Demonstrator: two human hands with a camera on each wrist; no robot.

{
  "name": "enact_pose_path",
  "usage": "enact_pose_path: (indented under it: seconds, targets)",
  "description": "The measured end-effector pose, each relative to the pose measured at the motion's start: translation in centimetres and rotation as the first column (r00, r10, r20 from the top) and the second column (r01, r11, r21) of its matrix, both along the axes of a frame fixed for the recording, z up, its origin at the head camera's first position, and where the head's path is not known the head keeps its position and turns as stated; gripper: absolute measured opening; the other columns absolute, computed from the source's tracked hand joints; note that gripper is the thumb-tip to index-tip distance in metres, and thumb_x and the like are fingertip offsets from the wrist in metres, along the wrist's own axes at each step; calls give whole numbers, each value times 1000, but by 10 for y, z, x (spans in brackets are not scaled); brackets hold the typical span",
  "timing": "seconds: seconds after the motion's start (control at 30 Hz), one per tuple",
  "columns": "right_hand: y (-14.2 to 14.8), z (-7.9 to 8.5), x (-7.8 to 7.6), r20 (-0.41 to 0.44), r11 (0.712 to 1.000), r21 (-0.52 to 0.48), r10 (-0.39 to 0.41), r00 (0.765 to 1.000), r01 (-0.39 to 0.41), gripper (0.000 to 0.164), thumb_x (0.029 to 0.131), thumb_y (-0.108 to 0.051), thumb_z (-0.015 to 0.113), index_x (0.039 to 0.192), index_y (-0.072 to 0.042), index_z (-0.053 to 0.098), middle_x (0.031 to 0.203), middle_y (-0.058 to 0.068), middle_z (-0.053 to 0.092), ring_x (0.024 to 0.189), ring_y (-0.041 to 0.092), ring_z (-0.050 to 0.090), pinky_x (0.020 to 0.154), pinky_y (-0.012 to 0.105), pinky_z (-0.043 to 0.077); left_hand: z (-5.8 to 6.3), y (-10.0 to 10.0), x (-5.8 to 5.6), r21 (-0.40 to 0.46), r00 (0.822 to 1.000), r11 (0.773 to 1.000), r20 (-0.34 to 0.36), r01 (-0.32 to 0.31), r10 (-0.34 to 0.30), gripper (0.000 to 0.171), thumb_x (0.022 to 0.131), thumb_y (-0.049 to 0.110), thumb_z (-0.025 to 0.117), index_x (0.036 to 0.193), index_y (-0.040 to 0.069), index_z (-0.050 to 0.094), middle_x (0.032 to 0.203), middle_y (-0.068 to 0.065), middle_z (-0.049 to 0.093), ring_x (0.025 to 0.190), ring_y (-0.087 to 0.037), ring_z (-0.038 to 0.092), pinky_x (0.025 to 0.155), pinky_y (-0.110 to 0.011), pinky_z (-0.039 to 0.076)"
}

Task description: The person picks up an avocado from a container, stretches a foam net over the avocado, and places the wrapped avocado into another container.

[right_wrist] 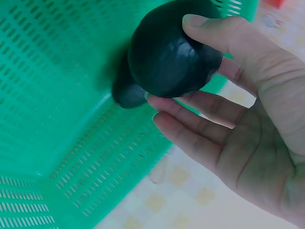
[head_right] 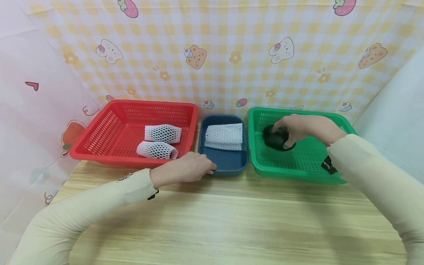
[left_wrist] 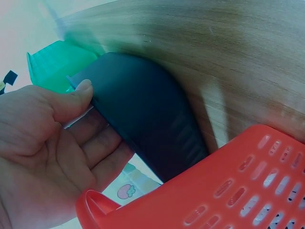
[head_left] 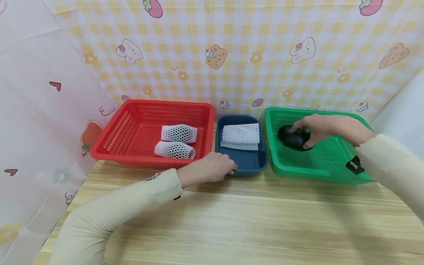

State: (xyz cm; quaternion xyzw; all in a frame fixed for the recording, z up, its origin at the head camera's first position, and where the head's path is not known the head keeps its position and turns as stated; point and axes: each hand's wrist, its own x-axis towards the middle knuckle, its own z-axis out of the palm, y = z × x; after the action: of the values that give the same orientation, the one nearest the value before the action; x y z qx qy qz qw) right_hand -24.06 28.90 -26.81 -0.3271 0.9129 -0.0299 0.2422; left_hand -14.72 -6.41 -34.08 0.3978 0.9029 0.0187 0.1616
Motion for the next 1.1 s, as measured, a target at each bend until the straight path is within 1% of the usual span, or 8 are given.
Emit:
enact_pose_path:
  seconds: [0.1,0.23,0.43,0.57,0.7,0.87,0.97,1.1]
  targets:
    - [2,9,7,-32,999,-43,2,999,-3,63,78,-14,87,135,-3,60,121,17,61,93,29,63,70,41,53,1,1,0,1,1000,1000,3,-1,1,38,98,20,70,136,14,67,122,-5,69,98,-19,64,83,-29,55]
    - [1,20,17,-69,995,-90,24,997,-30,65,78,-16,89,134,-2,60,124,16,62,83,20,65,70,38,54,1,0,-1,10,1000,1000,-2,5,-5,35,99,21,68,134,14,68,116,-4,70,92,-18,63,79,-28,54]
    - [-7,35,35,-131,988,-143,37,991,-56,64,76,-16,90,133,-3,62,126,15,63,89,25,68,77,44,57,-1,-1,-2,28,1000,999,-4,23,-23,30,99,21,68,128,14,71,102,-2,70,82,-16,60,72,-26,52]
    - [-14,40,48,-187,983,-163,54,981,-85,63,76,-19,91,132,-9,63,120,6,66,89,18,67,76,41,57,0,0,-3,34,1000,999,-6,27,-27,31,98,21,69,128,14,71,103,-2,70,83,-15,61,72,-25,53]
    - [-23,41,60,-221,975,-170,101,970,-140,63,76,-19,91,132,-10,63,121,3,65,91,14,64,74,38,55,1,0,-2,34,1000,999,-14,29,-28,31,98,21,69,128,14,71,104,-2,71,83,-15,61,72,-26,53]
    - [-36,38,75,-272,959,-180,166,948,-219,62,76,-16,90,131,-11,64,124,2,64,98,16,63,75,38,55,2,-1,-1,40,999,999,-24,33,-32,30,99,21,69,128,14,72,103,-2,71,81,-15,61,71,-27,53]
    - [-44,35,85,-273,956,-177,181,945,-235,62,75,-15,89,132,-14,63,123,1,63,98,17,63,75,37,55,2,-1,-1,43,999,998,-22,35,-34,30,98,21,69,127,14,72,102,-2,71,81,-15,61,71,-27,53]
    - [-54,34,97,-265,957,-156,198,944,-244,63,75,-18,90,133,-17,63,117,-5,61,91,11,60,72,33,54,2,-1,-2,47,999,998,-14,37,-36,29,98,21,70,126,13,72,100,-2,70,80,-15,61,70,-27,53]
